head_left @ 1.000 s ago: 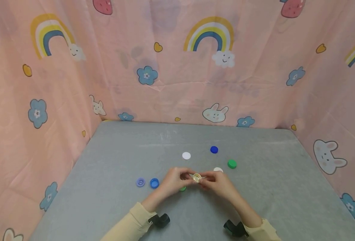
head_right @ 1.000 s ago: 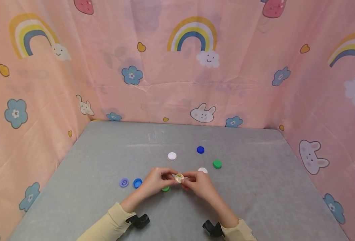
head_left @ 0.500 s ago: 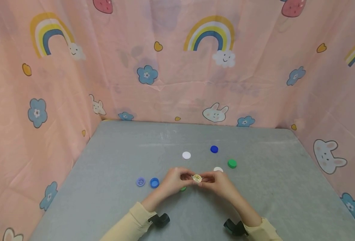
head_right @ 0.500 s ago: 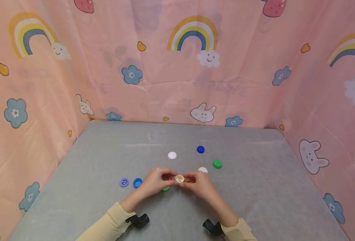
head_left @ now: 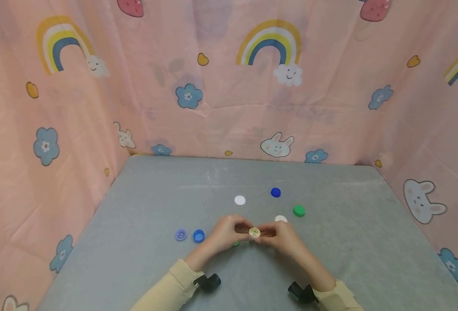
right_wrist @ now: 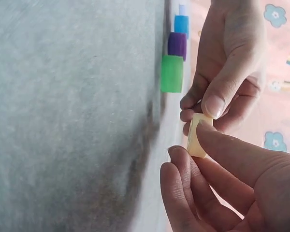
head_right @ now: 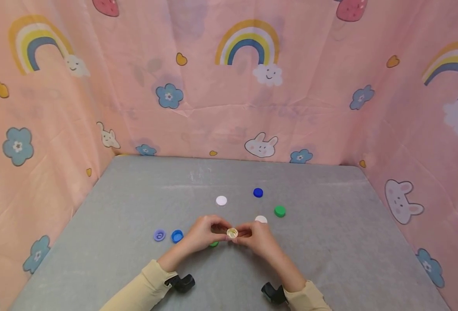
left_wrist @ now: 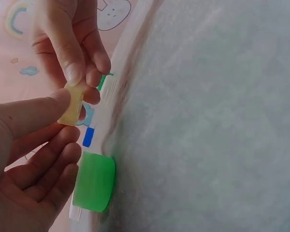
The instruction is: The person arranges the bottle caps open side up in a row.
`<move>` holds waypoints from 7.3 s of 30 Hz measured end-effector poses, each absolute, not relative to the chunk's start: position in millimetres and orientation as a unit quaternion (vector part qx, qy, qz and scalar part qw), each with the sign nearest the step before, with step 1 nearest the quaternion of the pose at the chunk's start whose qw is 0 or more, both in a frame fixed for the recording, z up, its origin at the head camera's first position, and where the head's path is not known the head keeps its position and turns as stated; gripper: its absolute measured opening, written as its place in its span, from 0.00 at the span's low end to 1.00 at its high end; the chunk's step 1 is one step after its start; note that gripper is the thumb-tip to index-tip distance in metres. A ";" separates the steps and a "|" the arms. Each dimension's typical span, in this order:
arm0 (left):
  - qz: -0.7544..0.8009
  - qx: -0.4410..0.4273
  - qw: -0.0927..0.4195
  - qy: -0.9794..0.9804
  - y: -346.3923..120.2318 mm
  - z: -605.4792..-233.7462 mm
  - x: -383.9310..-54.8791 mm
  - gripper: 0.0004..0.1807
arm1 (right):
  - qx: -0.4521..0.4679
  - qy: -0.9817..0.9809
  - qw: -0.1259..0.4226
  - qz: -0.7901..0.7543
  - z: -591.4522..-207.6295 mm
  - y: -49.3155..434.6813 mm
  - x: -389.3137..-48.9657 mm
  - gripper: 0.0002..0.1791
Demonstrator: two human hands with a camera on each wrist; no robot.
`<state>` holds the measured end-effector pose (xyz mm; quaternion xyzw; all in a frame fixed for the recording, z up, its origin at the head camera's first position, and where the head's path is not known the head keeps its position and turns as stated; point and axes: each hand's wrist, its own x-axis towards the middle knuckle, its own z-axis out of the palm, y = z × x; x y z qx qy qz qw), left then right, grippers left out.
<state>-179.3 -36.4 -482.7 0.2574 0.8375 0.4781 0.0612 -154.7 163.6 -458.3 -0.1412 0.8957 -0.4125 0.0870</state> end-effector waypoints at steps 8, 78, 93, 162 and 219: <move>0.449 0.276 0.065 0.847 -35.3 -484.8 -180.4 0.10 | -0.150 0.902 0.076 -0.397 -464.8 162.8 -153.6 0.15; 0.514 0.103 0.065 0.849 -61.4 -487.9 -271.1 0.16 | -0.034 0.916 0.060 -0.394 -466.8 118.3 -258.3 0.18; 0.480 0.116 0.065 0.867 -53.0 -492.0 -272.0 0.16 | -0.048 0.926 0.069 -0.369 -476.0 115.4 -265.3 0.21; 0.496 0.193 0.055 0.845 -44.6 -476.0 -212.8 0.17 | -0.109 0.899 0.042 -0.422 -450.8 140.6 -199.5 0.17; 0.516 0.257 0.080 0.813 -20.0 -475.5 -176.2 0.10 | -0.154 0.861 0.154 -0.460 -441.0 193.5 -155.1 0.17</move>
